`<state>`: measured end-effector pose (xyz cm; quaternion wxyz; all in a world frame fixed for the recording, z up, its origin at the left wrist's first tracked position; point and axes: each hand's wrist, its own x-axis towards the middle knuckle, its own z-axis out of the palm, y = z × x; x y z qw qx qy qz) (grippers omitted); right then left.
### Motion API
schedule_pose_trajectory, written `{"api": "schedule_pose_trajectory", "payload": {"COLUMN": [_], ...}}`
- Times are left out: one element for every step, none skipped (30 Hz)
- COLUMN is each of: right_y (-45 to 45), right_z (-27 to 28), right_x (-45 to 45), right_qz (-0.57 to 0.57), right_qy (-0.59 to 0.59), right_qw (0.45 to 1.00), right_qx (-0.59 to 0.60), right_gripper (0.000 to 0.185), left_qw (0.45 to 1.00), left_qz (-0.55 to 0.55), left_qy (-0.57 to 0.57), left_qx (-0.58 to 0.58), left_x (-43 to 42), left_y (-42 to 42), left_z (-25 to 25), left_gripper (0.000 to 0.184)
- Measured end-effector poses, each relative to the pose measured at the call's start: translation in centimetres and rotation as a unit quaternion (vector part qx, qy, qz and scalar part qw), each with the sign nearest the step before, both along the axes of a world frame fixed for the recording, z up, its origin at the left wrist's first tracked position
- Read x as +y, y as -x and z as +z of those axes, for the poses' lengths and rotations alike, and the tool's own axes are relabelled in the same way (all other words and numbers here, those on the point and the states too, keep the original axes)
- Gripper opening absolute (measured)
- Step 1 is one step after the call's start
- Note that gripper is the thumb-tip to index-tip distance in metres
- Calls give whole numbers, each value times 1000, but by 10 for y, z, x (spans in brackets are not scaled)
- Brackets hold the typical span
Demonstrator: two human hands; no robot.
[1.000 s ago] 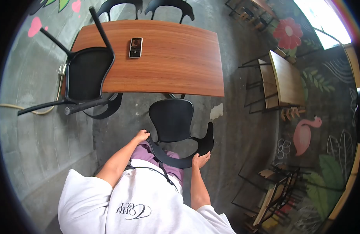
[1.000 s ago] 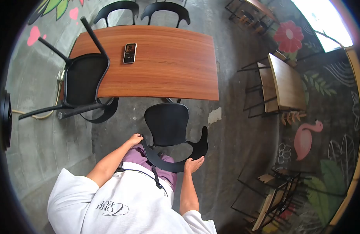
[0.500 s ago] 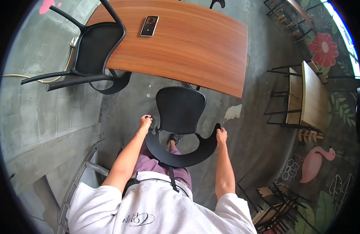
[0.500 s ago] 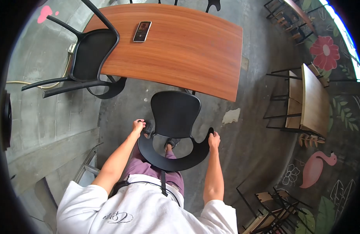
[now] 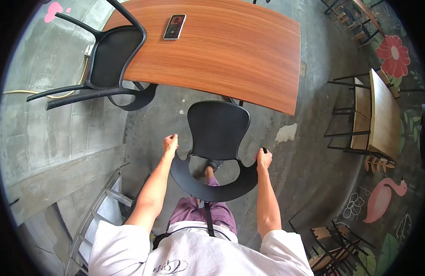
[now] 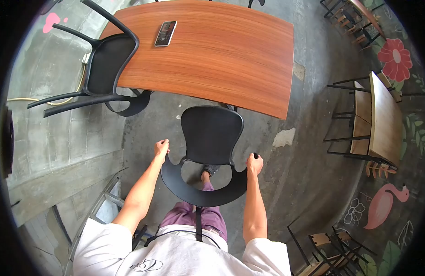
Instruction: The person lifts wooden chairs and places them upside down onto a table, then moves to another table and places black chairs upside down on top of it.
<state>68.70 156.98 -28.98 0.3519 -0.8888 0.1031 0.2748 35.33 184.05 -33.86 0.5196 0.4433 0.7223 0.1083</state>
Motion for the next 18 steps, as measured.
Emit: {"api": "schedule_pose_trajectory", "payload": {"right_y": [1,2,2,3,4,5,5,7,11,13,15,18,21,25,29,35,41,48], "right_z": [2,4,3,1,0,-2,-4,-5,-3,-1,1,2,2,2,0,-2,-3,-1], "right_x": [1,2,0,-1,-1,-2,-4,-5,-5,-6,-8,-11,-15,-20,-29,-38,-46,-54], "right_qz": [4,9,11,4,-2,2,-7,-15,-9,-18,-26,-18,-24,-30,-21,-27,-32,-23], "right_qy": [-1,-2,0,-5,-10,-11,-25,-39,-38,-43,-48,-47,-43,-38,-36,-56,-79,-82], "right_qw": [1000,1000,1000,1000,1000,1000,1000,999,999,999,998,998,998,998,998,998,996,996], "right_qx": [-7,-13,-14,-14,-14,-16,-12,-8,-10,-14,-19,-24,-28,-32,-36,-33,-28,-31], "right_gripper": [23,24,24,26,28,28,29,31,31,31,32,32,32,33,33,33,34,34], "left_qw": [999,999,999,994,985,986,983,979,977,975,973,972,973,973,971,973,972,969], "left_qz": [-20,-19,-16,-45,-73,-69,-82,-96,-101,-98,-95,-100,-103,-105,-112,-102,-101,-101], "left_qy": [-20,-28,-27,-66,-105,-105,-118,-130,-145,-155,-165,-165,-164,-163,-168,-165,-175,-187], "left_qx": [40,42,40,78,115,114,118,122,121,125,128,131,128,125,126,123,124,125], "left_x": [0,0,-2,-3,-3,-5,-8,-10,-11,-12,-13,-15,-17,-21,-25,-34,-41,-50], "left_y": [-1,1,3,5,8,7,2,-1,0,2,2,2,3,5,9,15,21,28], "left_z": [-4,-8,-13,-19,-24,-14,5,18,16,13,10,13,18,23,22,22,24,24], "left_gripper": [26,28,28,32,37,37,37,37,39,38,38,38,38,38,38,38,38,38]}}
